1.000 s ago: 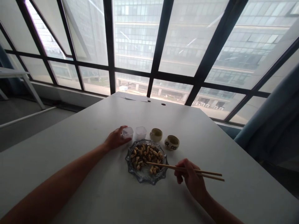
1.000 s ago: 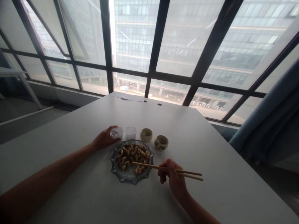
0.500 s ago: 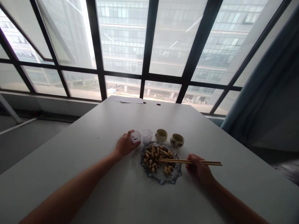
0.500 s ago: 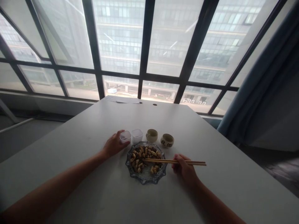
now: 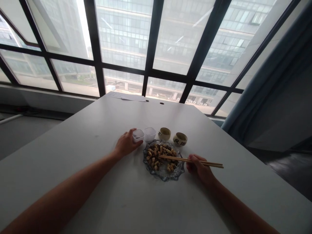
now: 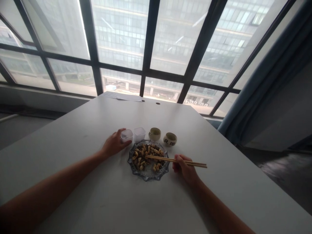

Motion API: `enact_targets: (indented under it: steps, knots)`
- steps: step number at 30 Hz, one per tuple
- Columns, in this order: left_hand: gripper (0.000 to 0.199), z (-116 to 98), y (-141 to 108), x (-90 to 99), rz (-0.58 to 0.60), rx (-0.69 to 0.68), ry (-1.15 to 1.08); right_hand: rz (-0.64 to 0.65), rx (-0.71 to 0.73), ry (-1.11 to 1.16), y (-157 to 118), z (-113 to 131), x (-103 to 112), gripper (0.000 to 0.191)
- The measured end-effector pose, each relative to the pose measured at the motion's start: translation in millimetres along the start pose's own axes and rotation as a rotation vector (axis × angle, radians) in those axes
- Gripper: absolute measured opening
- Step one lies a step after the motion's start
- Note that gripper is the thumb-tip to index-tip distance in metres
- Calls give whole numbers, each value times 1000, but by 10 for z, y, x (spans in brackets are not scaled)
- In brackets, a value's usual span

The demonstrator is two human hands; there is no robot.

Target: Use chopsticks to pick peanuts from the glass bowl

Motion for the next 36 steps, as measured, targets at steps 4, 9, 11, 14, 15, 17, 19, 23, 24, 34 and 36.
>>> enact_targets:
  steps: [4,9,11,14,15,17,19,23,24,34,36]
  knots:
    - [71,-35,-14,30,-13,8,24,-21,24,31,-13,-35,38,55]
    - [67,-72,-27,54,-24,-5,32,-118,33,147,26,-121,119,55]
    - [67,-72,-36,55,-36,-6,35,-147,75,171,17,-105,131,54]
    - [68,-65,-49,45,-47,-10,43,-112,192,172,-55,-26,105,52]
    - [68,-63,-51,40,-45,-11,43,-92,232,164,-91,0,92,51]
    - [68,-62,-53,34,-36,-7,41,-60,312,136,-167,40,72,48]
    - [69,-65,-53,34,-27,-3,35,-27,412,98,-238,75,56,45]
    - [69,-73,-53,46,-23,3,27,31,602,33,-330,138,25,39]
    - [69,-76,-54,48,-24,1,26,39,630,22,-335,156,15,37]
    - [65,-79,-31,29,-42,-22,79,-52,586,5,-12,337,-71,46]
    - [65,-73,-24,19,-35,-26,77,-69,543,37,25,321,-45,48]
Point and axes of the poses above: each hand's wrist, its own y-axis towards the middle knuckle, its own x-axis out of the back of the hand, z = x × y, the point moved 5 cm from there along y, towards the middle knuckle, and after that the axes turned 1 degree about -z, right-handed, at the moved point
